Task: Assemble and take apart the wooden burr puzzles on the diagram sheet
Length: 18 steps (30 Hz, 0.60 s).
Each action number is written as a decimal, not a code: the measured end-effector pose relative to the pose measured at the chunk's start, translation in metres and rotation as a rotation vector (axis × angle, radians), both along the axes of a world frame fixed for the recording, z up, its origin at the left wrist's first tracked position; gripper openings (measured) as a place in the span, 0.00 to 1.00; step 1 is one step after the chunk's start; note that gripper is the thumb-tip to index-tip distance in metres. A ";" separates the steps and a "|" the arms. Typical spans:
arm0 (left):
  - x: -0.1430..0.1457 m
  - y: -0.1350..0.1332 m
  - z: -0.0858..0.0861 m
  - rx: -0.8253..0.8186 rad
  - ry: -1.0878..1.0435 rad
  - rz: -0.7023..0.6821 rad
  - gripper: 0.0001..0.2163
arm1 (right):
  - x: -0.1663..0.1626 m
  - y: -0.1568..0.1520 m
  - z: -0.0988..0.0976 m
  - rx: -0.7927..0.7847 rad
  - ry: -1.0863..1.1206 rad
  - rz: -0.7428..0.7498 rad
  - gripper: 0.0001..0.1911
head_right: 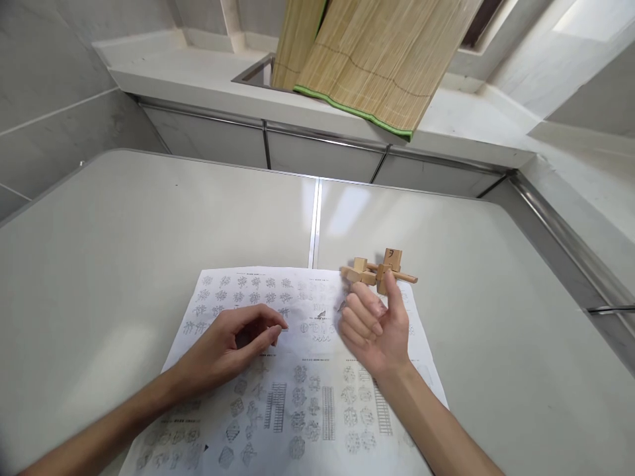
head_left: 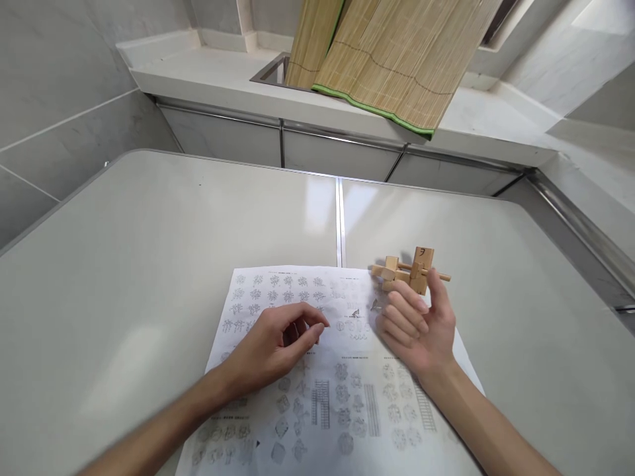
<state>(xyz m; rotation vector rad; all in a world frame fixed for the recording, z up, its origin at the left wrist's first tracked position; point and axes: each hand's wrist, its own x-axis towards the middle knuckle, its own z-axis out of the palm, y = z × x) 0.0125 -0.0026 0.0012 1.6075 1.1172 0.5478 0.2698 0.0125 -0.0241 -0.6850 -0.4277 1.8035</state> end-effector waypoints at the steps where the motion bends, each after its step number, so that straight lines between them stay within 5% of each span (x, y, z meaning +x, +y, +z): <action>1: 0.000 0.000 0.000 -0.001 -0.003 0.000 0.11 | 0.004 0.002 -0.002 0.009 0.034 -0.034 0.33; 9: -0.001 0.000 -0.001 0.010 0.015 -0.009 0.11 | 0.032 0.014 -0.012 0.106 0.356 -0.111 0.37; 18: 0.000 0.000 0.000 0.016 0.011 -0.013 0.12 | 0.048 0.022 -0.018 0.091 0.375 -0.077 0.33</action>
